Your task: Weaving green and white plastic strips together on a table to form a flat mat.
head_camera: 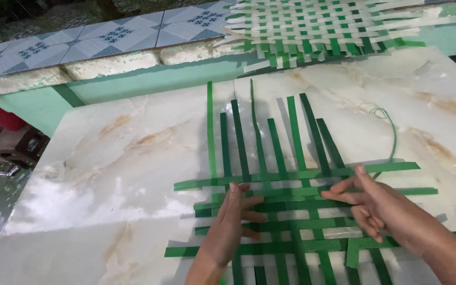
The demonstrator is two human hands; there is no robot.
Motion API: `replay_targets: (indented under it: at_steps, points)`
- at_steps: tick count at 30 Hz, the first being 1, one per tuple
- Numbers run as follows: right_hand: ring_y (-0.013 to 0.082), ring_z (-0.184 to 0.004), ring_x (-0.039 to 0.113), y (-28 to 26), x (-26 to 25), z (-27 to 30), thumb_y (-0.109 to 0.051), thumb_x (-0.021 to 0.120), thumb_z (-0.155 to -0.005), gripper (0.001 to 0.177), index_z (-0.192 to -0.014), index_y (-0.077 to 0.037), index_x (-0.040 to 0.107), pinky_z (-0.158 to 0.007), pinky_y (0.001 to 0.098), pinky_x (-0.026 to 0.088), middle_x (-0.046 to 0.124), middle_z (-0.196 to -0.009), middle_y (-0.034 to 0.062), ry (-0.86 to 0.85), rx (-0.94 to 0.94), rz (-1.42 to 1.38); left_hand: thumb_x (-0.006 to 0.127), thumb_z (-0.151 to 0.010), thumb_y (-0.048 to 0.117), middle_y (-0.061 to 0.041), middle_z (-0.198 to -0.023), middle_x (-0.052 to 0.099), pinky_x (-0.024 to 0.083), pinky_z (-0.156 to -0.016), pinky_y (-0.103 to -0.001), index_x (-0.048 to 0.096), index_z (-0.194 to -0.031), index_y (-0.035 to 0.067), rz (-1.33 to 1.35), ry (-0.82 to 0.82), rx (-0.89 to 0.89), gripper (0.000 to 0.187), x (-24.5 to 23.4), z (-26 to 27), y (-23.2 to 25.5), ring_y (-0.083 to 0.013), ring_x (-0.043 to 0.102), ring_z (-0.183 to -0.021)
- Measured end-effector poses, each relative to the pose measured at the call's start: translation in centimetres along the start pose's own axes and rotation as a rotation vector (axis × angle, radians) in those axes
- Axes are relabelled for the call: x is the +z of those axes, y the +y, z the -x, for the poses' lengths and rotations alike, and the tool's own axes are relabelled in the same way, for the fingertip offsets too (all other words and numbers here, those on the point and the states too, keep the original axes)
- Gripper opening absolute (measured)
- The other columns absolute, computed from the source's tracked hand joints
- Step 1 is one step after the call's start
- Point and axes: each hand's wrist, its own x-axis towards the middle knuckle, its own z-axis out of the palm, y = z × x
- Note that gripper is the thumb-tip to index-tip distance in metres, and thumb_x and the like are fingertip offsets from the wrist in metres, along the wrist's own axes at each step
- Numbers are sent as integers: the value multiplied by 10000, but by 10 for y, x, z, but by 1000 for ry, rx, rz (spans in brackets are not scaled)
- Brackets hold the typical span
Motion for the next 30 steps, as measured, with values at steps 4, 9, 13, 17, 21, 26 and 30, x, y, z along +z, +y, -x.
replay_targets:
  at_steps: [4, 9, 13, 17, 21, 26, 30]
  points:
    - [214, -334, 268, 7, 0, -7, -634, 242, -950, 766, -1052, -29, 700, -407, 362, 366, 705, -1393, 221, -46, -7, 84, 162, -790, 679, -30, -1371, 662, 561, -777, -291, 389, -1467, 275, 65, -21, 50, 820, 0, -13, -9, -177, 664, -1070]
    - [140, -441, 540, 26, -13, -11, -383, 454, -933, 358, -1076, -235, 746, -513, 264, 545, 809, -739, -5, 171, -418, 728, 316, -899, 507, 14, -1255, 724, 537, -833, -317, 555, -1348, 248, -192, 45, 349, 571, -6, -18, -33, -160, 666, -1084]
    - [98, -1335, 413, 59, -33, -31, -576, 582, -789, 458, -1177, -356, 684, -1090, 465, 386, 528, -1436, -191, 87, -696, 1047, 639, -889, 407, -66, -1265, 629, 410, -962, -521, 607, -1245, 126, -800, 247, 927, 454, -19, -39, -70, -289, 468, -1231]
    - [203, -1481, -6, 68, -36, -40, -620, 603, -873, 546, -1398, -481, 541, -1072, 630, 92, 80, -1627, -152, -175, -889, 1386, 649, -909, 383, -122, -1337, 584, 311, -956, -654, 655, -1186, 97, -1020, 197, 1335, 398, -27, -49, -87, -338, 497, -1230]
    - [249, -1503, 23, 77, -47, -59, -699, 558, -865, 672, -1481, -459, 436, -986, 502, 128, 85, -1686, -21, 97, -1554, 1538, 563, -943, 448, -147, -1544, 318, 221, -997, -684, 600, -1279, 116, -1185, 82, 1286, 474, -30, -48, -74, -375, 319, -1340]
    - [283, -1520, -25, 60, -47, -69, -776, 492, -875, 644, -1459, -513, 425, -1009, 499, 78, 26, -1716, -3, 102, -1724, 1639, 482, -953, 483, -152, -1552, 309, 183, -1025, -702, 584, -1324, 154, -1168, -13, 1373, 506, -38, -57, -65, -369, 304, -1381]
    - [338, -1488, -93, 47, -50, -78, -792, 495, -906, 730, -1544, -473, 336, -911, 535, 132, -75, -1714, 33, -104, -1724, 1698, 478, -945, 488, -188, -1542, 315, 180, -1020, -725, 639, -1272, 107, -1155, -125, 1409, 527, -43, -60, -54, -424, 293, -1391]
